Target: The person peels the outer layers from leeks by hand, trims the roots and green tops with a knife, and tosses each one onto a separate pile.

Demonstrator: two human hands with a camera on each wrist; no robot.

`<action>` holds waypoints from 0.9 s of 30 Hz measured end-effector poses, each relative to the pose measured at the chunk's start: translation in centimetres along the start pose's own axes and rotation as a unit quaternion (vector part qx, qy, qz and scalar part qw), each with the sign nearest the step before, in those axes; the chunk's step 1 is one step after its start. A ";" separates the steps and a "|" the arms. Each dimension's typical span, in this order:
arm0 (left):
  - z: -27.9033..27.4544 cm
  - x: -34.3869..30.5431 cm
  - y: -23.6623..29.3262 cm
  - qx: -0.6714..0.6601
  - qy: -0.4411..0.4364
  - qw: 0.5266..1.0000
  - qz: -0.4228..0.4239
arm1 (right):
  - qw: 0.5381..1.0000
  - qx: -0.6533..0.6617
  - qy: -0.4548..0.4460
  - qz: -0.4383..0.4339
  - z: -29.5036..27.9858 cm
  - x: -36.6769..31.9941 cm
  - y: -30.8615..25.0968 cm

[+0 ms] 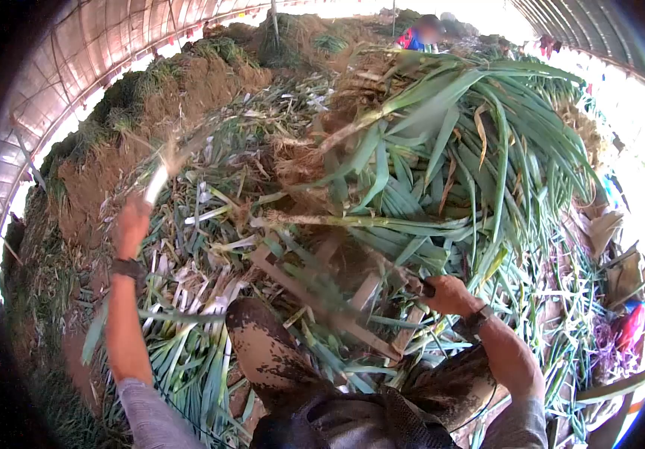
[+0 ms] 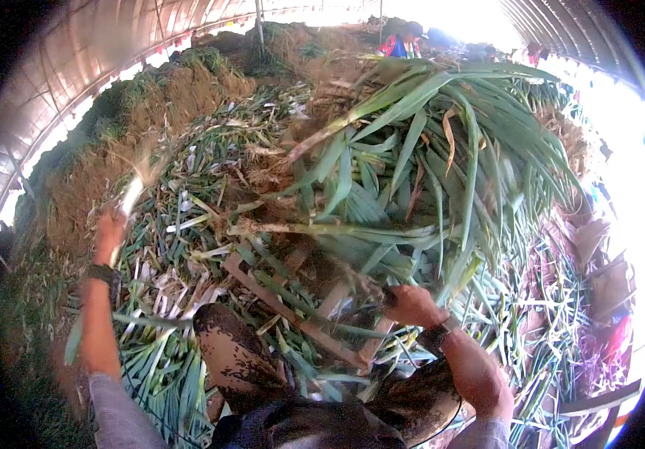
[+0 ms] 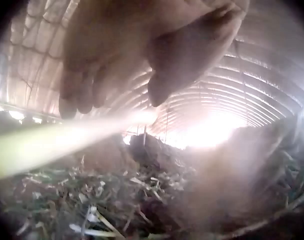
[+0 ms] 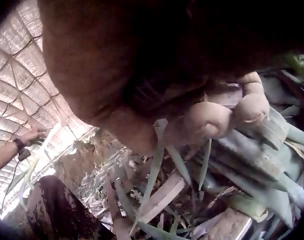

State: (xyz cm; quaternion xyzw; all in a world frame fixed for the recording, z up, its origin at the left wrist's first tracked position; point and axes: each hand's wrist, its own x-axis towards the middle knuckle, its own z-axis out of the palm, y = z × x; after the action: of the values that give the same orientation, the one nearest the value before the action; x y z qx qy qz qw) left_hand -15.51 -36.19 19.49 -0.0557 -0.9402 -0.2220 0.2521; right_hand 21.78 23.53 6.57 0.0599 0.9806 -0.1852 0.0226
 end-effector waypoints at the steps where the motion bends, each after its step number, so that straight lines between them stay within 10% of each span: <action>1: 1.5 -1.2 -1.1 0.009 -0.054 0.998 0.022 | 1.000 0.014 0.005 0.019 -0.3 0.3 -0.5; 3: 2.2 -7.1 7.4 -0.403 -0.178 0.881 -0.170 | 0.999 0.009 0.004 0.043 -0.4 0.8 -0.6; 5: 6.9 -8.7 10.9 -0.506 -0.282 0.798 -0.169 | 0.999 0.026 0.023 0.038 0.1 1.3 -0.3; 18: 34.6 -17.9 27.1 -0.638 -0.354 0.572 -0.374 | 0.997 0.034 -0.033 0.057 -1.5 -1.0 -1.7; 20: 36.7 -17.9 27.3 -0.769 -0.287 0.426 -0.381 | 0.998 0.025 -0.020 0.058 -2.0 -1.2 -2.3; 25: 29.9 -20.3 29.6 -0.795 -0.246 0.445 -0.331 | 0.982 0.126 0.129 -0.052 -2.6 -1.7 -2.5; 27: 27.8 -22.7 29.5 -0.756 -0.250 0.523 -0.305 | 0.992 0.112 0.057 0.023 -4.3 -2.4 -3.4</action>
State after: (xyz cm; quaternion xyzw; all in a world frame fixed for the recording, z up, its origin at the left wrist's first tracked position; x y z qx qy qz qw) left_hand -1.96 2.80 -1.85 0.0112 -0.4039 -0.8896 -0.2128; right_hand 23.60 21.70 11.94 0.0948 0.9519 -0.2893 -0.0356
